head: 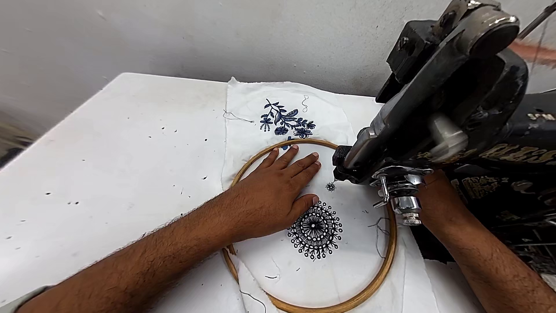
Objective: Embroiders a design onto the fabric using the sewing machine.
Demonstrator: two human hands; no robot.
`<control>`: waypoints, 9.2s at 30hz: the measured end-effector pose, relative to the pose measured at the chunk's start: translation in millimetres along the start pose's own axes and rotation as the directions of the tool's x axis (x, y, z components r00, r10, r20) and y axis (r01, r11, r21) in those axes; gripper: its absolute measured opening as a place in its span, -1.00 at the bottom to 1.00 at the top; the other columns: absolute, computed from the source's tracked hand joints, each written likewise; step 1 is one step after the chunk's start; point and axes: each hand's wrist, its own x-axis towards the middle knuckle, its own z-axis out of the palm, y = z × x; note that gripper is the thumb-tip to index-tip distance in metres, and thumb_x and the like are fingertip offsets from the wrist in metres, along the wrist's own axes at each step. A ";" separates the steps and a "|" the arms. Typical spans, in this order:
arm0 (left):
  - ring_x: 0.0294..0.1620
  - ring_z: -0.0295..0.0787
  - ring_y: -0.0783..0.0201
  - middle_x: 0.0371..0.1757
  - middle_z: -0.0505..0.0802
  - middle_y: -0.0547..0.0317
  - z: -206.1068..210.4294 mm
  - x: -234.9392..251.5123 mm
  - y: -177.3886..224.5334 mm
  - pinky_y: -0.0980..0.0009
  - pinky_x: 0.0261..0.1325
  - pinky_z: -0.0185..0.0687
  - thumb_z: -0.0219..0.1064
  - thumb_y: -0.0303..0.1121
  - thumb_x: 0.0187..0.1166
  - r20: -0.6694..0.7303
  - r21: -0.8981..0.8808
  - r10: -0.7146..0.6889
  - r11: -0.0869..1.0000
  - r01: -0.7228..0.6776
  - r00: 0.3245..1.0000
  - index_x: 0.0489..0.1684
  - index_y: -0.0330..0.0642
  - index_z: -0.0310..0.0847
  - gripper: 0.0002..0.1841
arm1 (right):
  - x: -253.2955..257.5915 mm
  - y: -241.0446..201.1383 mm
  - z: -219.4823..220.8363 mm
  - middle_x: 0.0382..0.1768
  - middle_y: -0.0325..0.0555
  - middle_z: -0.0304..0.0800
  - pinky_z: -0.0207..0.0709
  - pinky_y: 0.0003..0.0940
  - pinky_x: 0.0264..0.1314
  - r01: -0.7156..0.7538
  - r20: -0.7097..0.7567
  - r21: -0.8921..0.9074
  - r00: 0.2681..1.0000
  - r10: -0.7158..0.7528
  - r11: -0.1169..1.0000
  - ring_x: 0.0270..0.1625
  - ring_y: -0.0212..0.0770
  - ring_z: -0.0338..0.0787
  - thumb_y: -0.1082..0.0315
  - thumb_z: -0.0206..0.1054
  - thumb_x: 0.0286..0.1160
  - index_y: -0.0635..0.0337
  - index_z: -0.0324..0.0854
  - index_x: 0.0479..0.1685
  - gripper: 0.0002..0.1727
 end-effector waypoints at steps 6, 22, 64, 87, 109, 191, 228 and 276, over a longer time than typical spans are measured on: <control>0.91 0.02 0.02 0.87 0.29 0.25 0.5 -0.9 2.0 -0.20 0.85 -0.11 -0.22 0.14 0.83 -0.003 0.006 0.012 1.000 -0.012 1.000 0.83 -0.03 0.26 -0.31 | 1.7 2.5 1.3 -0.21 0.07 0.73 0.49 -0.28 0.03 0.031 -0.021 0.058 0.999 -0.030 0.998 -0.06 -0.24 0.71 0.47 0.40 0.29 0.37 0.67 -0.16 -0.81; 0.91 0.03 -0.03 0.87 0.30 0.19 1.3 -2.0 5.1 -0.24 0.85 -0.12 -0.21 0.13 0.83 -0.012 0.012 0.029 1.000 -0.029 1.000 0.82 -0.06 0.28 -0.31 | 3.1 5.2 1.5 -0.29 -0.26 0.68 0.45 -0.65 -0.07 -0.019 -0.022 0.150 1.000 0.022 0.988 -0.15 -0.63 0.64 0.30 0.45 0.31 0.16 0.66 -0.18 -0.81; 0.91 0.03 0.02 0.88 0.28 0.24 -1.6 -2.8 3.1 -0.20 0.85 -0.09 -0.22 0.13 0.83 0.021 0.028 0.018 0.999 -0.018 1.000 0.83 -0.03 0.26 -0.31 | 0.6 0.9 0.9 -0.24 -0.06 0.71 0.51 -0.37 -0.03 -0.058 0.007 0.114 0.998 0.058 0.992 -0.12 -0.38 0.69 0.39 0.44 0.31 0.28 0.66 -0.13 -0.79; 0.91 0.04 0.01 0.88 0.29 0.24 -5.6 -4.9 -0.6 -0.19 0.85 -0.06 -0.21 0.14 0.82 0.040 0.040 0.016 0.999 -0.018 0.999 0.84 -0.02 0.24 -0.31 | -0.1 8.4 7.8 -0.29 0.07 0.74 0.54 -0.15 -0.06 0.061 -0.013 0.059 0.998 -0.060 0.996 -0.16 -0.14 0.74 0.39 0.46 0.23 0.34 0.69 -0.22 -0.79; 0.91 0.02 0.00 0.88 0.28 0.24 -6.1 -4.2 -1.3 -0.21 0.84 -0.07 -0.20 0.13 0.82 0.041 0.030 0.002 1.000 -0.003 0.999 0.84 -0.02 0.24 -0.32 | -1.6 10.6 9.1 -0.28 0.08 0.74 0.56 -0.19 -0.04 0.059 -0.008 0.035 0.998 -0.059 0.998 -0.16 -0.15 0.75 0.39 0.42 0.25 0.36 0.68 -0.18 -0.77; 0.91 0.02 -0.03 0.89 0.26 0.23 -6.5 -2.7 -7.0 -0.25 0.83 -0.07 -0.22 0.13 0.83 0.050 0.019 -0.009 1.000 0.008 0.999 0.85 -0.03 0.21 -0.31 | -3.4 15.3 15.5 -0.21 -0.10 0.70 0.48 -0.56 0.03 0.081 -0.050 0.186 0.996 -0.073 0.979 -0.11 -0.49 0.67 0.39 0.39 0.26 0.28 0.65 -0.07 -0.74; 0.92 -0.02 -0.01 0.90 0.23 0.25 -1.6 2.6 -9.8 -0.25 0.84 -0.13 -0.25 0.14 0.83 0.039 0.014 -0.009 1.000 0.008 0.999 0.87 -0.01 0.19 -0.31 | -3.8 16.0 14.3 -0.24 -0.05 0.72 0.54 -0.46 -0.02 0.047 -0.031 0.158 0.999 -0.043 0.986 -0.15 -0.41 0.71 0.44 0.40 0.26 0.31 0.64 -0.09 -0.76; 0.93 -0.03 0.01 0.90 0.24 0.26 1.0 5.4 -10.7 -0.24 0.86 -0.18 -0.26 0.13 0.84 0.021 -0.009 0.001 1.000 -0.001 1.000 0.86 -0.01 0.20 -0.31 | -0.9 17.7 16.0 -0.26 -0.14 0.69 0.46 -0.63 -0.01 0.063 -0.072 0.188 0.996 -0.050 0.980 -0.14 -0.57 0.64 0.39 0.38 0.28 0.31 0.64 -0.11 -0.76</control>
